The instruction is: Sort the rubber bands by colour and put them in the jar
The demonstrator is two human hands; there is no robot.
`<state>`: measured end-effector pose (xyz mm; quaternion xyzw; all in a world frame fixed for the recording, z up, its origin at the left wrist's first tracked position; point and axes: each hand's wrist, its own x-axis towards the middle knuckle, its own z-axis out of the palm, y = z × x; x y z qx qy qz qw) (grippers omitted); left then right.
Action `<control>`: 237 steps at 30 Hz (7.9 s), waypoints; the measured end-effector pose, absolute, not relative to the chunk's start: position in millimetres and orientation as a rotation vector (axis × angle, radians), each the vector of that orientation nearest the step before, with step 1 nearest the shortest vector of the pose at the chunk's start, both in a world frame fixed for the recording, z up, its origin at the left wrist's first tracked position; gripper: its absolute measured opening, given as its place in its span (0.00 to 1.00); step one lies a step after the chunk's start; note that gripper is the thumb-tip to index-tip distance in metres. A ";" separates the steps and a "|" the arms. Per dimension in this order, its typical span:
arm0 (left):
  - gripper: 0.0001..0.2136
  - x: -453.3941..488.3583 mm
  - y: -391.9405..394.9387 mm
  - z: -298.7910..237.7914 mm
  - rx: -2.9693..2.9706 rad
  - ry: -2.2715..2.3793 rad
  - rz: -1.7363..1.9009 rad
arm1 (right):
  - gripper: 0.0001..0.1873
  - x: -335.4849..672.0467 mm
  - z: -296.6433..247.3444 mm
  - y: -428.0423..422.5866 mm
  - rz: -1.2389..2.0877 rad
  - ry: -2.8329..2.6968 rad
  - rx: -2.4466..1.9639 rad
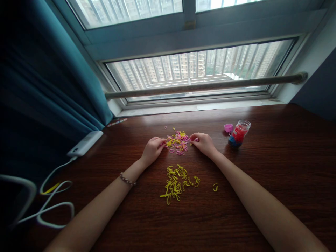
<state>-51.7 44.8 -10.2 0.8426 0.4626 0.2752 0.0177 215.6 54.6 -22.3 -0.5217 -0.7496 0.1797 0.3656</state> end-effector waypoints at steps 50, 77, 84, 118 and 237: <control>0.07 -37.3 33.1 10.0 2.224 1.296 1.043 | 0.09 191.0 -5.9 34.8 0.679 -2.014 -1.041; 0.06 -39.7 36.9 -8.1 2.462 1.559 0.894 | 0.18 190.1 16.9 23.9 1.424 -2.000 -0.925; 0.06 -39.6 37.4 -8.1 2.460 1.558 0.822 | 0.16 187.1 16.2 21.8 1.153 -2.104 -0.894; 0.09 -35.8 30.7 -3.6 2.212 1.230 1.135 | 0.05 156.6 4.3 2.3 0.419 -2.502 -0.739; 0.10 -42.0 33.3 -6.3 2.752 1.375 0.890 | 0.09 184.1 -10.4 30.4 0.483 -1.701 -1.167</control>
